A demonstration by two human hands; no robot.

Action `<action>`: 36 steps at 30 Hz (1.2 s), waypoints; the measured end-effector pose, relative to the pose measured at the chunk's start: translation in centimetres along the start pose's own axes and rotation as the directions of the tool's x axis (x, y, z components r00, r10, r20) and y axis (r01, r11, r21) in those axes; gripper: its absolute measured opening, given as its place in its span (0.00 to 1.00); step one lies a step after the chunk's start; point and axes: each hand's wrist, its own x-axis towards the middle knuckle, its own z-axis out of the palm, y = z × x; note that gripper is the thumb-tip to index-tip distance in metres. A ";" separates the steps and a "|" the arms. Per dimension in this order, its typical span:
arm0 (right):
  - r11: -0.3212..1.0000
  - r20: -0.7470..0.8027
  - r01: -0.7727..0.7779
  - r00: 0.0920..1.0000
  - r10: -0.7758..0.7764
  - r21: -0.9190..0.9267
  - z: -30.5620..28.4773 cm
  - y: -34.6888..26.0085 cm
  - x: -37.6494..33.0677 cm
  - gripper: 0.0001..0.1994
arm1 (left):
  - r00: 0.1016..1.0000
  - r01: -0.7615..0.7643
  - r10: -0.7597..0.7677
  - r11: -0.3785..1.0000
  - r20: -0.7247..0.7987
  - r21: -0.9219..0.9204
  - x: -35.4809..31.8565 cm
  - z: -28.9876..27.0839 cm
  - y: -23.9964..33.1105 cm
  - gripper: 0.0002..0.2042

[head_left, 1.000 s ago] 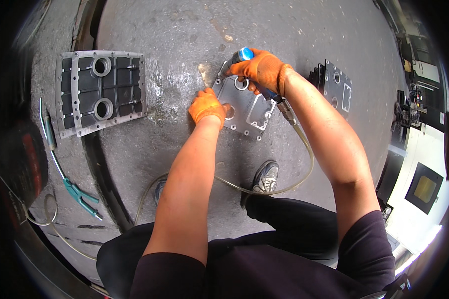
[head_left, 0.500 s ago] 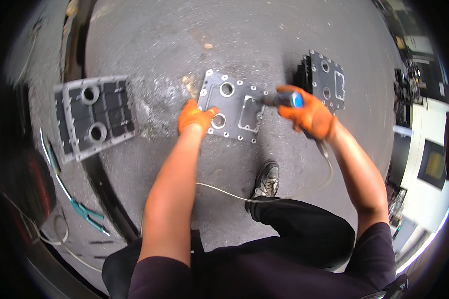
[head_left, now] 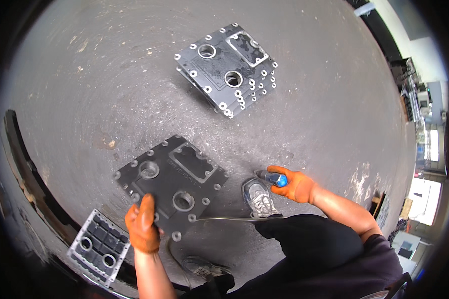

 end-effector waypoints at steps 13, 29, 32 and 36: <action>0.996 0.016 0.040 0.999 -0.042 0.080 -1.6 1.4 0.5 0.37 | 0.992 0.128 -0.103 0.863 0.078 -0.488 25.1 8.3 12.0 0.22; 0.971 -0.063 0.074 0.996 -0.061 0.225 -0.3 0.5 2.4 0.32 | 0.751 0.265 -0.612 0.625 0.249 0.734 -2.3 -7.8 -5.9 0.28; 0.962 -0.075 0.086 0.995 -0.069 0.258 0.2 1.2 4.0 0.35 | 0.775 0.253 -0.632 0.310 -0.001 0.916 -12.5 -15.3 -11.9 0.35; 0.986 -0.067 0.126 0.991 -0.119 0.106 -0.1 0.0 3.5 0.35 | 0.718 0.216 -0.694 0.294 0.053 0.931 -16.0 -19.1 -12.8 0.46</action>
